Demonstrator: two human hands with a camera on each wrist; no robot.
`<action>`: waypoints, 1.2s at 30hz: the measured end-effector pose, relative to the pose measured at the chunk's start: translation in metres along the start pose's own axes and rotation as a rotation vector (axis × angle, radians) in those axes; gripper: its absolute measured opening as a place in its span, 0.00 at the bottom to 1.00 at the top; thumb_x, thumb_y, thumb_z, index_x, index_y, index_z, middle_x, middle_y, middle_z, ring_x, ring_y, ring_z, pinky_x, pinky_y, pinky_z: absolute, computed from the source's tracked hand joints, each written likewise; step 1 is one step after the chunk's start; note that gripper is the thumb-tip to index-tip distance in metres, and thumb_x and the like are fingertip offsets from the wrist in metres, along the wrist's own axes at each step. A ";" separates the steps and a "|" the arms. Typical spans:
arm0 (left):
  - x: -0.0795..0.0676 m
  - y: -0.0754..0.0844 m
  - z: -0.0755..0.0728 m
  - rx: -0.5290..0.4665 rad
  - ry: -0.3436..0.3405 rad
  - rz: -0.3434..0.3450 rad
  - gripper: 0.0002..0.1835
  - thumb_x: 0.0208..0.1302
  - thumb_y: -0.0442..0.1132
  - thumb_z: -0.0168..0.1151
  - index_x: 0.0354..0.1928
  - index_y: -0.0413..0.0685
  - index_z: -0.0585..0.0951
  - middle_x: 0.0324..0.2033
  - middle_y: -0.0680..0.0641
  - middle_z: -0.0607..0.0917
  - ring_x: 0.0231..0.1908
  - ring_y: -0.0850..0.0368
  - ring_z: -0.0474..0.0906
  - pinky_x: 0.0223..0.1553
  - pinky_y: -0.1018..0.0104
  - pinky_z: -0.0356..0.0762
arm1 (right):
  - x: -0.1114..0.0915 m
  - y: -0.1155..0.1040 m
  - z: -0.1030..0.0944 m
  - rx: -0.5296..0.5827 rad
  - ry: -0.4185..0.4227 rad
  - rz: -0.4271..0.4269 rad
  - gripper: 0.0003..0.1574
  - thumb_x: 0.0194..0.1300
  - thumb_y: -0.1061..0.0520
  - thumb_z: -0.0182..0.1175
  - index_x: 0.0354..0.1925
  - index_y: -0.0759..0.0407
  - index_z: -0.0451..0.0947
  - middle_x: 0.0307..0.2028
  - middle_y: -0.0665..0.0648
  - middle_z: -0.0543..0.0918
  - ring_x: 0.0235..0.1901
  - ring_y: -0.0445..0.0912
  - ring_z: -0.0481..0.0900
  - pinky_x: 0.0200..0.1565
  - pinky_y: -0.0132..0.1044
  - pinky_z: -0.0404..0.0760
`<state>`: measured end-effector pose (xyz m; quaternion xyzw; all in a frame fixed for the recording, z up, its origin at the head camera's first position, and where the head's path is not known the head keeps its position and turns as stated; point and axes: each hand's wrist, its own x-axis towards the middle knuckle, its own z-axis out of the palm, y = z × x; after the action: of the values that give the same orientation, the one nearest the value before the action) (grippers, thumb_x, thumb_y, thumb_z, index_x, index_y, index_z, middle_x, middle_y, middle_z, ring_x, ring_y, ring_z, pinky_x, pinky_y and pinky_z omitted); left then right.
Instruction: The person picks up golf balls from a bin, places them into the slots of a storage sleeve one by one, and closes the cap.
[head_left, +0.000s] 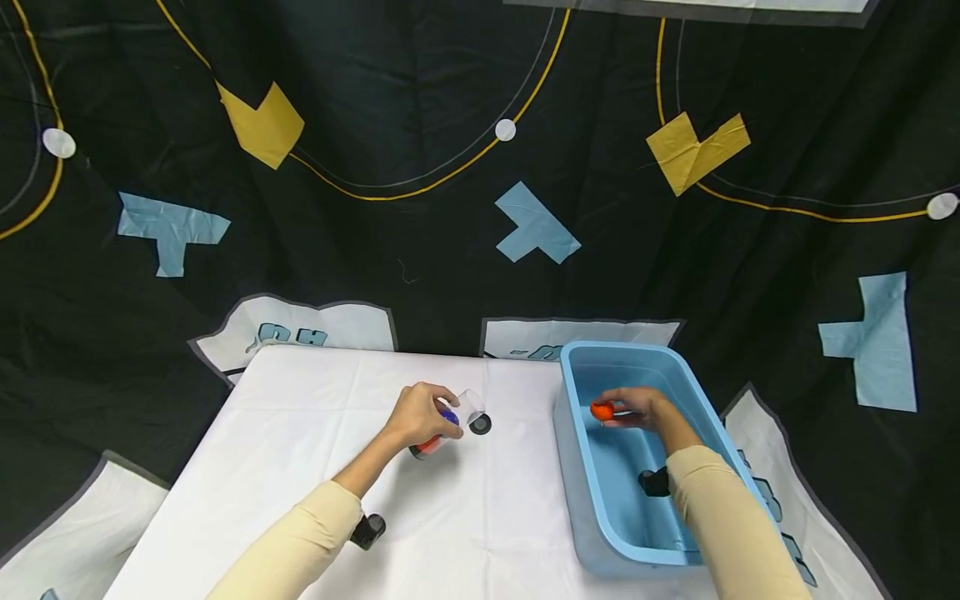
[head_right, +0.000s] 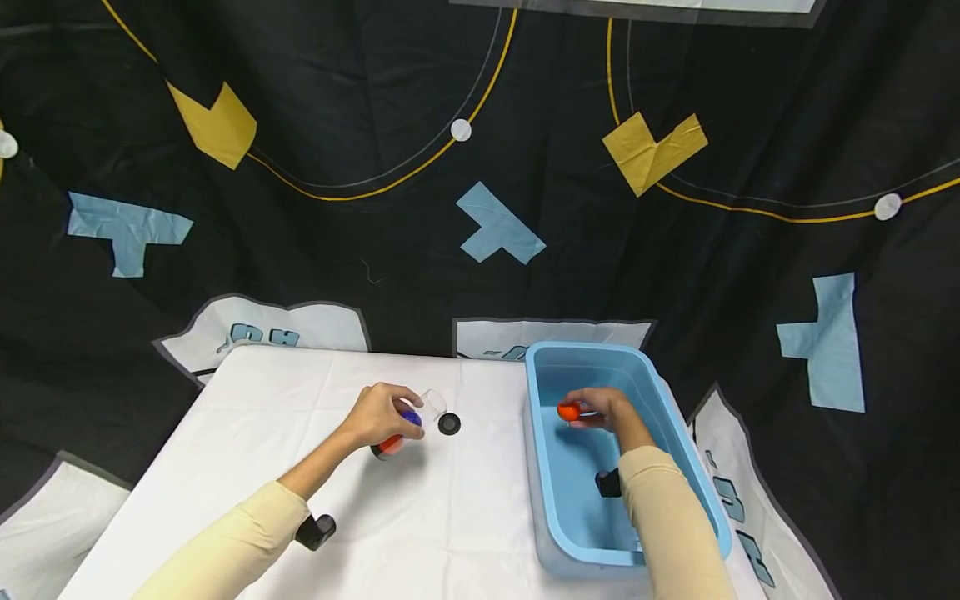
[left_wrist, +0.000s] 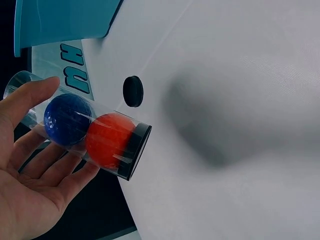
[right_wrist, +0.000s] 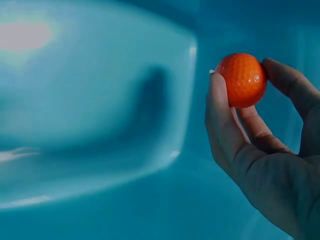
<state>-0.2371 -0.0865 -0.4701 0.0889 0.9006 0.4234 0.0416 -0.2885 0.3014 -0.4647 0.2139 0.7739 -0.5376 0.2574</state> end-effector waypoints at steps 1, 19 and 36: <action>0.000 0.001 0.000 -0.002 0.001 0.001 0.20 0.40 0.37 0.83 0.39 0.46 0.89 0.32 0.44 0.92 0.35 0.51 0.88 0.37 0.62 0.85 | -0.004 -0.005 -0.002 -0.010 -0.002 -0.015 0.39 0.72 0.57 0.59 0.71 0.73 0.56 0.57 0.75 0.71 0.33 0.49 0.89 0.46 0.38 0.86; 0.003 0.005 0.002 -0.001 0.008 0.025 0.21 0.39 0.37 0.84 0.40 0.44 0.89 0.31 0.44 0.91 0.33 0.53 0.88 0.34 0.65 0.84 | -0.071 -0.096 0.010 -0.235 -0.082 -0.301 0.30 0.74 0.51 0.59 0.63 0.70 0.70 0.60 0.69 0.75 0.51 0.55 0.84 0.55 0.42 0.83; 0.004 0.013 0.007 -0.009 -0.012 0.016 0.20 0.40 0.38 0.84 0.39 0.47 0.89 0.33 0.44 0.92 0.34 0.53 0.88 0.38 0.61 0.85 | -0.062 -0.107 0.111 -0.198 -0.169 -0.266 0.21 0.63 0.57 0.70 0.50 0.69 0.81 0.49 0.65 0.83 0.42 0.56 0.88 0.48 0.44 0.86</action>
<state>-0.2382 -0.0729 -0.4648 0.0984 0.8976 0.4274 0.0439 -0.2863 0.1580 -0.3807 0.0373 0.8203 -0.5041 0.2677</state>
